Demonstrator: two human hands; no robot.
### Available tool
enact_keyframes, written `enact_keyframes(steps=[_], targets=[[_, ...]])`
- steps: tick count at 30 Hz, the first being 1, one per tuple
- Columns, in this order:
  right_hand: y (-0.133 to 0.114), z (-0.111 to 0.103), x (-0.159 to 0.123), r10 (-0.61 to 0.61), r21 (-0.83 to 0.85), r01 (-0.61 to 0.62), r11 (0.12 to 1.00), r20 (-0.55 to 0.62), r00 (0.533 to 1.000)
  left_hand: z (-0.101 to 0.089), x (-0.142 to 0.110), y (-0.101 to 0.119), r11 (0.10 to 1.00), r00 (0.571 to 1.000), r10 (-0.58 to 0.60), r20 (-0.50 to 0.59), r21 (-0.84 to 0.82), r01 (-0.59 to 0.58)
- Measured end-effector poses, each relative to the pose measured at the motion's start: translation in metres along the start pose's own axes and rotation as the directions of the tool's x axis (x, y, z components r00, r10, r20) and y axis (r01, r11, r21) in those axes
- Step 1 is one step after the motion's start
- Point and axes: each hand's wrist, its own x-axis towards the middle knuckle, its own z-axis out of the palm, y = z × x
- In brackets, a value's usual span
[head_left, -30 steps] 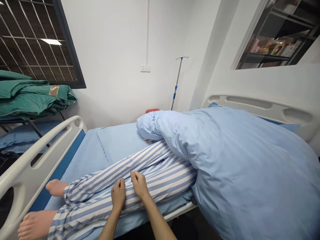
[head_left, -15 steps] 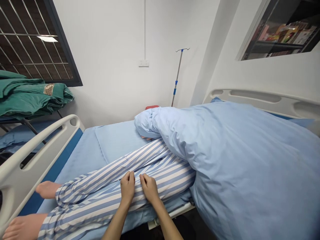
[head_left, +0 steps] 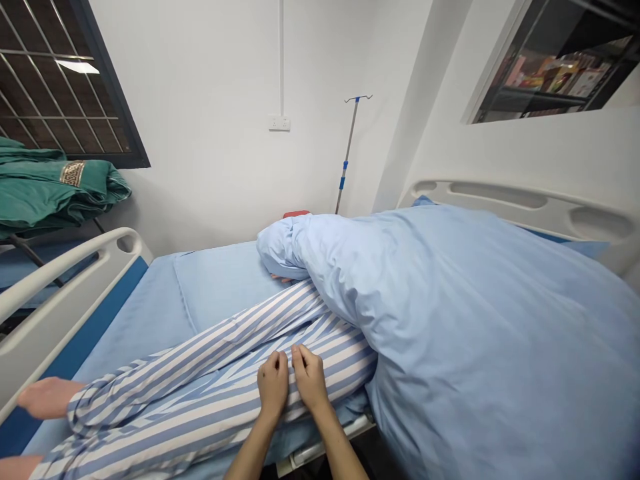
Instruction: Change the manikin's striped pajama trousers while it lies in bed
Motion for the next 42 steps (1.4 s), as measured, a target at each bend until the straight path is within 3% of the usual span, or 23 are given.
enact_keyframes(steps=[5, 10, 13, 18, 22, 25, 29, 34, 38, 42], targets=[[0.014, -0.001, 0.0, -0.054, -0.212, 0.057, 0.976, 0.019, 0.998, 0.008, -0.004, -0.002, 0.999, 0.999, 0.024, 0.048, 0.031, -0.025], [0.016, 0.003, -0.002, -0.077, -0.277, 0.072, 0.958, -0.006, 0.997, -0.019, 0.0, -0.011, 0.999, 0.999, 0.022, 0.043, -0.03, -0.021], [0.017, 0.004, -0.002, -0.077, -0.284, 0.07, 0.956, -0.013, 0.997, -0.059, 0.0, -0.029, 0.999, 0.999, -0.044, -0.014, -0.033, 0.044], [0.015, 0.007, -0.002, -0.036, -0.339, 0.019, 0.941, -0.044, 0.998, -0.154, 0.001, -0.076, 0.996, 0.984, -0.089, -0.153, 0.008, 0.091], [0.004, 0.013, -0.004, 0.022, -0.453, -0.044, 0.891, -0.054, 0.998, -0.226, -0.004, -0.12, 0.969, 0.96, -0.107, -0.259, 0.187, 0.158], [-0.006, 0.024, -0.007, 0.058, -0.463, -0.062, 0.884, -0.022, 0.998, -0.258, -0.01, -0.144, 0.916, 0.942, -0.138, -0.306, 0.322, 0.239], [-0.029, 0.063, -0.018, 0.033, -0.324, -0.009, 0.946, 0.068, 0.997, -0.268, -0.016, -0.159, 0.86, 0.95, -0.129, -0.286, 0.445, 0.251], [-0.091, 0.153, -0.055, -0.053, 0.02, 0.049, 0.999, 0.269, 0.962, -0.265, -0.018, -0.168, 0.845, 0.966, -0.056, -0.252, 0.504, 0.18], [-0.145, 0.219, -0.082, -0.14, 0.194, 0.071, 0.978, 0.371, 0.918, -0.269, -0.019, -0.183, 0.898, 0.976, 0.02, -0.215, 0.434, 0.077], [-0.159, 0.258, -0.095, -0.148, 0.161, 0.09, 0.983, 0.399, 0.905, -0.276, -0.018, -0.19, 0.959, 0.963, -0.023, -0.269, 0.268, 0.098]])
